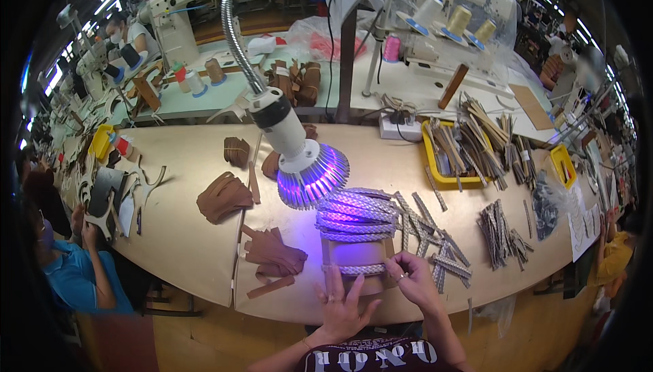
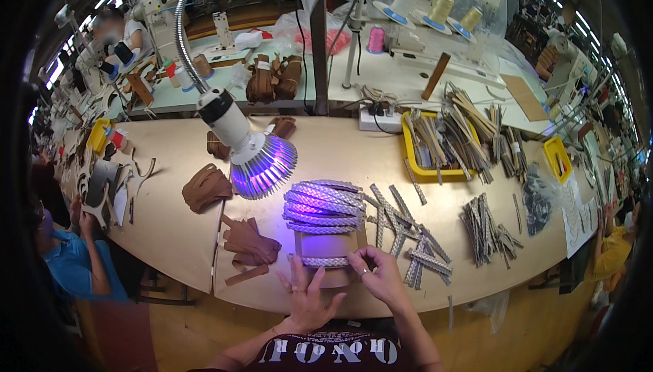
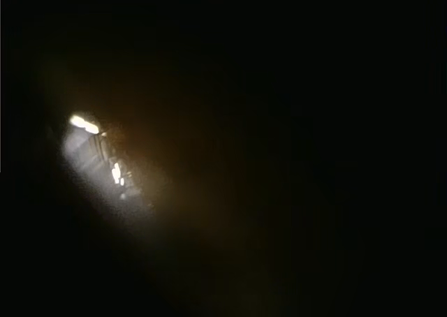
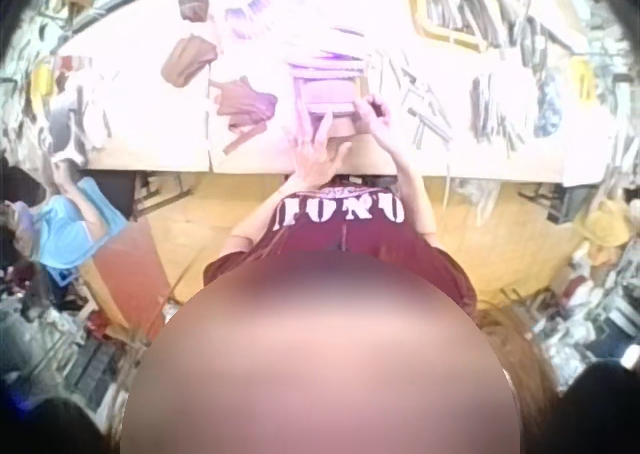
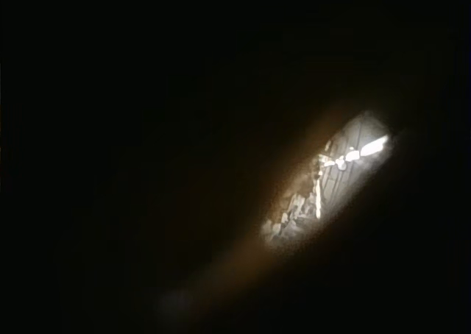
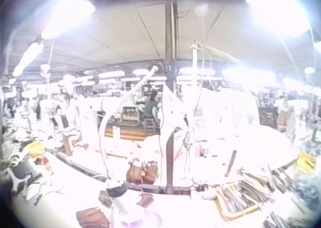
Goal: The person repeatedly picks up silver braided cords and wraps them around a cardboard form on the table. The person handles the cords one at a time, aligning and winding them under a purple work lamp.
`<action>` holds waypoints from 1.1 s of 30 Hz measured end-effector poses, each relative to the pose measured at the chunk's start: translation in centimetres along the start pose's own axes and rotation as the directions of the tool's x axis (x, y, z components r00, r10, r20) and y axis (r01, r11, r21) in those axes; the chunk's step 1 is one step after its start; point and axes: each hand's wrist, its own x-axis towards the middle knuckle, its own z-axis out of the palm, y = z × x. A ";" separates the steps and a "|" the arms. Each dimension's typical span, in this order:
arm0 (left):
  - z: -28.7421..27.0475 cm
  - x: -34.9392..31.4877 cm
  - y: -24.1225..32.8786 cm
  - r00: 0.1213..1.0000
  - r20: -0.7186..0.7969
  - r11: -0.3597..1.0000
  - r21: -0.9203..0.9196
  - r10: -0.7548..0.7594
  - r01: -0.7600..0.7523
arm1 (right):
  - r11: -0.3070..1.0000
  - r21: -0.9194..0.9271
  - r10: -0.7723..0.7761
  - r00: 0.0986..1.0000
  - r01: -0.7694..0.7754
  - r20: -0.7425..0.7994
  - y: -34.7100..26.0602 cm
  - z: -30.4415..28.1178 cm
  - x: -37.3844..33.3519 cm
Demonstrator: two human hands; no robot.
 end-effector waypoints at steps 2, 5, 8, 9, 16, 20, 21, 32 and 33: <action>-0.3 0.2 -0.3 0.983 -0.149 0.990 0.105 0.108 -0.092 | 0.990 0.074 -0.117 0.993 0.118 -0.021 -1.5 -0.3 0.5; -1.1 1.8 -1.3 0.973 -0.183 0.988 0.082 0.143 -0.130 | 0.986 0.038 -0.157 0.983 0.162 -0.095 -3.8 -0.5 2.3; -1.6 5.1 -2.2 0.979 -0.152 0.991 0.034 0.133 -0.130 | 0.972 -0.177 -0.195 0.955 0.156 -0.226 -5.2 -0.1 4.6; -1.7 6.2 -2.3 0.990 -0.095 0.994 0.058 0.103 -0.098 | 0.941 -0.303 -0.243 0.926 0.153 -0.288 -5.3 0.1 5.4; -1.1 6.5 -2.2 0.995 -0.038 0.991 -0.095 0.091 -0.094 | 0.921 -0.380 -0.177 0.779 -0.085 -0.602 0.2 -3.6 2.4; 0.4 0.7 -1.6 0.973 0.079 0.976 -0.024 0.219 -0.218 | 0.921 -0.349 -0.143 0.682 -0.175 -0.717 4.6 -5.5 -0.9; 1.0 -0.4 -1.8 0.958 0.110 0.963 0.015 0.265 -0.269 | 0.923 -0.343 -0.150 0.658 -0.175 -0.738 5.5 -5.7 -1.6; 3.7 -3.1 -3.3 0.947 -0.244 0.946 -0.194 0.210 -0.259 | 0.682 -0.724 -0.512 0.773 0.101 -0.375 10.8 -3.4 -4.3; 3.3 -3.1 -3.0 0.945 -0.297 0.932 -0.285 0.136 -0.224 | 0.674 -0.727 -0.532 0.769 0.131 -0.355 10.9 -3.5 -4.4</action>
